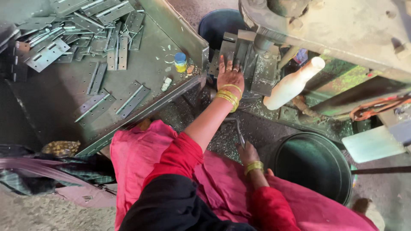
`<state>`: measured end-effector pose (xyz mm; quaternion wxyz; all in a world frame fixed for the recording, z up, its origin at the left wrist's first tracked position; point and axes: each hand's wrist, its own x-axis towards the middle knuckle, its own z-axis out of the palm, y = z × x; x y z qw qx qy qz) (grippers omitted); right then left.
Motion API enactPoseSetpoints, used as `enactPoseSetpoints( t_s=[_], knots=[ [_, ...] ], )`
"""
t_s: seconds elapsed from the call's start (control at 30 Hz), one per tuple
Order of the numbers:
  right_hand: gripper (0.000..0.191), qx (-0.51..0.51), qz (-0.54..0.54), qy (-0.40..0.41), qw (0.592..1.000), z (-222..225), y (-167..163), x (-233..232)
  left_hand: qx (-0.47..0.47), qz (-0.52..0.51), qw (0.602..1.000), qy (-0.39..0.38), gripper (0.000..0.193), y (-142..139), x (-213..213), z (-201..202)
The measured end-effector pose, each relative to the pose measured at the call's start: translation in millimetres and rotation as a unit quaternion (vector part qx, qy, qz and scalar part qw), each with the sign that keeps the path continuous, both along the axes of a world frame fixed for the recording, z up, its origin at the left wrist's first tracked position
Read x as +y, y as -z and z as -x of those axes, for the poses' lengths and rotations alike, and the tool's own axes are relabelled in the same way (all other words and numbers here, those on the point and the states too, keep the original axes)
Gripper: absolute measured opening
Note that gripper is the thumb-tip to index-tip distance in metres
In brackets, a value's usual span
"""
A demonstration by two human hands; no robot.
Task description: The person repeatedly picks up small metal plates from a tray, places them under a drill press, and operates the machine to drill holes. They handle the plates one at a time, positioning each under the drill bit and then removing it after drilling.
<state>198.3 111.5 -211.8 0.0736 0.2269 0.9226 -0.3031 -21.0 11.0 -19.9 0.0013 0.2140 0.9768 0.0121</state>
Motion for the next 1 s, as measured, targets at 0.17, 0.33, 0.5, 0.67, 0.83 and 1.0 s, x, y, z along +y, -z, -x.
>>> enactPoseSetpoints(
  t_s=[0.17, 0.33, 0.5, 0.67, 0.83, 1.0],
  knots=[
    [0.042, -0.041, -0.049, 0.006, 0.998, 10, -45, 23, -0.043, 0.093, 0.995, 0.021, 0.053, -10, 4, 29],
    [0.045, 0.031, -0.009, 0.01, 0.999, -7, -29, -6, -0.008, 0.043, 0.999, -0.006, 0.054, -8, 16, 40],
    [0.041, -0.016, -0.034, 0.02, 0.999, -6, -32, -5, -0.048, 0.058, 0.997, 0.011, 0.05, -16, 10, 44],
    [0.038, 0.127, -0.109, 0.011, 0.986, -5, -104, -11, 0.022, 0.022, 0.998, 0.055, 0.06, -7, -20, -12],
    [0.038, 0.104, -0.1, -0.005, 0.99, 4, -145, -19, 0.136, -0.068, 0.971, 0.183, 0.047, 4, -85, -74],
    [0.038, 0.123, -0.077, -0.011, 0.989, 6, -140, -19, 0.233, -0.223, 0.941, 0.097, 0.031, -20, -36, -47]
  ],
)
